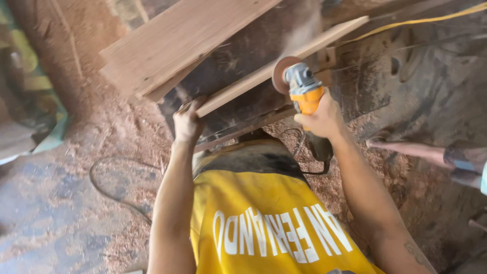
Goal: The person uses an angle grinder with a sanding disc to smooth the surface and edges of several wooden planks. They hold each plank with one hand while moving the grinder along its length, then flip the plank to sand the other side before setting it aside.
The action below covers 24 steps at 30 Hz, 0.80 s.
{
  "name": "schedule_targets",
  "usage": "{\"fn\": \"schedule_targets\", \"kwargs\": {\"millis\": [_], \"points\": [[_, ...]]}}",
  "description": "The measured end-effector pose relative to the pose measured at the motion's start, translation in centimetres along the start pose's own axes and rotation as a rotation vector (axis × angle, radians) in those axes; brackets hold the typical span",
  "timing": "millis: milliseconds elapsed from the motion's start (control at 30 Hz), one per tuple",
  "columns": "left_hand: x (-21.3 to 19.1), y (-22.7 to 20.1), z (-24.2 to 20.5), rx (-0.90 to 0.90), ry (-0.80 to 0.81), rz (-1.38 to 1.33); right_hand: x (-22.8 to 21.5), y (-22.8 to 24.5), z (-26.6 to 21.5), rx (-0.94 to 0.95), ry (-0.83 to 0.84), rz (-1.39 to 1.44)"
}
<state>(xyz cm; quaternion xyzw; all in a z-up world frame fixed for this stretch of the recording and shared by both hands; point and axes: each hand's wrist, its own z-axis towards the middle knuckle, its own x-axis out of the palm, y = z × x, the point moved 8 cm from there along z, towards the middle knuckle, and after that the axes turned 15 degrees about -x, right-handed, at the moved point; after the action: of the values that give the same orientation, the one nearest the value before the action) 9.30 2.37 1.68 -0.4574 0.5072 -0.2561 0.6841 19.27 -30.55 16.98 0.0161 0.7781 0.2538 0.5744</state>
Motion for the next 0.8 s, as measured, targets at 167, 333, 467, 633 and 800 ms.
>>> {"fn": "schedule_targets", "kwargs": {"millis": [167,333,467,633,800], "points": [[0.8,0.7,0.1,-0.004,0.058,0.095,-4.7,-8.5,1.8,0.197,-0.183,0.266],[0.9,-0.1,0.2,0.016,0.043,0.097,-7.5,-16.0,4.7,0.378,-0.287,0.422],[0.9,-0.7,0.4,-0.004,0.038,0.13,-9.0,-20.4,5.3,0.461,-0.4,0.464],[0.7,-1.0,0.5,-0.042,0.054,0.119,-9.4,-21.6,5.1,0.503,-0.531,0.469],[0.8,0.1,0.2,-0.099,0.091,0.109,-8.4,-18.3,2.6,0.434,-0.61,0.599]]}}
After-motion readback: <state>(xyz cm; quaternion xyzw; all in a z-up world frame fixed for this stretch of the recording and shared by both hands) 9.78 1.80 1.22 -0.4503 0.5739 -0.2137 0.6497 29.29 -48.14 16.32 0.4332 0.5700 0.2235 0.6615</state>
